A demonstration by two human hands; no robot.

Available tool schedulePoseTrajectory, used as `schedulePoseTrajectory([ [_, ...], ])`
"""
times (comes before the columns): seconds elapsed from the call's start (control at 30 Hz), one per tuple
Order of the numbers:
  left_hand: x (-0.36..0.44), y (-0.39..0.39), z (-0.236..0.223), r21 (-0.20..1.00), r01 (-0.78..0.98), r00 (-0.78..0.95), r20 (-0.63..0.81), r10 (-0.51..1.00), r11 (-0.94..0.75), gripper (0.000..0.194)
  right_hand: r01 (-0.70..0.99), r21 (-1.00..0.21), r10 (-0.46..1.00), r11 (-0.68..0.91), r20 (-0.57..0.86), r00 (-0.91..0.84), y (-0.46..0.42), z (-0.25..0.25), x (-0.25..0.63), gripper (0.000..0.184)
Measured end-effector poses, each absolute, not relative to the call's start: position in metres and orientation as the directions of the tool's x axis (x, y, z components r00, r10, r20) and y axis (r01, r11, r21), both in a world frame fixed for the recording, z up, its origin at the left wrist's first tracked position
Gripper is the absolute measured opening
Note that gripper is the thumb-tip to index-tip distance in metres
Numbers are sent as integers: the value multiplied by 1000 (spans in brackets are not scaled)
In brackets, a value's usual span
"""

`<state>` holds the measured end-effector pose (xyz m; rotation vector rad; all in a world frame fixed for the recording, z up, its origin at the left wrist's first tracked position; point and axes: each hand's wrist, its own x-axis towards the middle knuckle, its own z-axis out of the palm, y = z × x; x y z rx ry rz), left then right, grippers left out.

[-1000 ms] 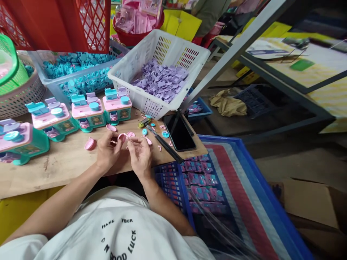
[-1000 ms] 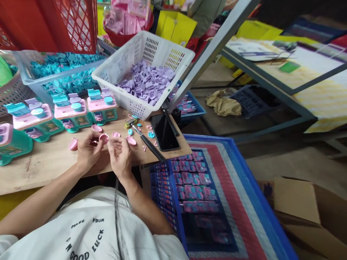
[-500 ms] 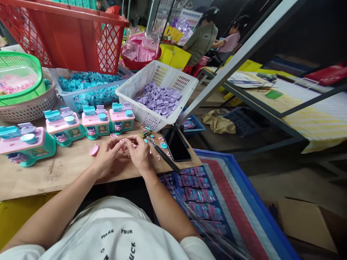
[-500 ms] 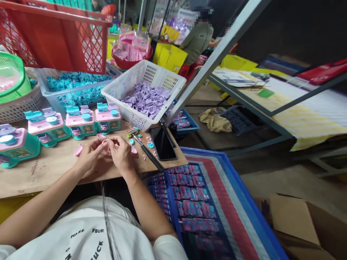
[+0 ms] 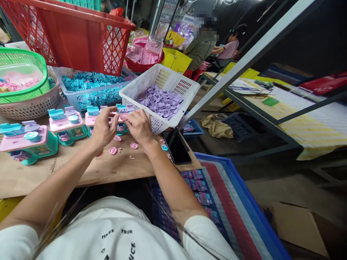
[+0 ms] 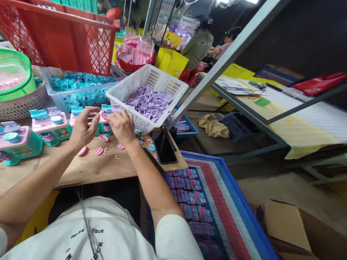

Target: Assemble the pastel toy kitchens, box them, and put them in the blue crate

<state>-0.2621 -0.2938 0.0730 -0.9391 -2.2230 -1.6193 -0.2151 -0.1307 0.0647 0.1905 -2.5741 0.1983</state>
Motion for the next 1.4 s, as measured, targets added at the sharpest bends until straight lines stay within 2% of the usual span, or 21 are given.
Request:
schedulePoseTrajectory([
  [0.07, -281, -298, 76, 517, 781, -624, 632, 459, 350, 27, -212, -17, -178, 977, 475, -862, -119, 72, -234, 27],
  [0.17, -301, -301, 77, 204, 860, -496, 554, 669, 468, 35, -282, 87, -292, 955, 416, -861, -106, 75, -251, 29],
  [0.27, -309, -298, 77, 48, 863, -472, 428, 770, 502, 39, -351, 130, -372, 927, 421, -828, -99, 72, -259, 29],
  [0.37, -309, -292, 76, -18, 853, -480, 367, 797, 522, 41, -403, 112, -411, 908, 415, -811, -95, 69, -262, 30],
  [0.73, -305, -278, 75, 62, 790, -602, 271, 751, 610, 24, -509, 74, -499, 857, 360, -788, -92, 70, -270, 33],
  [0.97, -312, -269, 70, 96, 828, -548, 345, 761, 552, 25, -479, -1, -444, 878, 372, -815, -90, 61, -264, 35],
  [1.07, -304, -268, 75, 81, 820, -552, 375, 745, 566, 24, -425, -23, -379, 905, 413, -828, -91, 64, -243, 35],
  [1.17, -281, -283, 76, 67, 800, -567, 412, 714, 597, 25, -310, -81, -240, 947, 464, -853, -90, 58, -197, 29],
  [1.23, -259, -301, 69, 81, 789, -578, 434, 691, 609, 27, -229, -122, -153, 966, 445, -882, -86, 46, -160, 22],
  [1.33, -225, -327, 51, 153, 811, -571, 418, 707, 565, 25, -127, -126, -69, 984, 390, -918, -81, 20, -114, 13],
  [1.4, -206, -336, 38, 276, 826, -564, 397, 724, 492, 26, -76, -112, -29, 991, 374, -927, -81, 6, -97, 10],
])
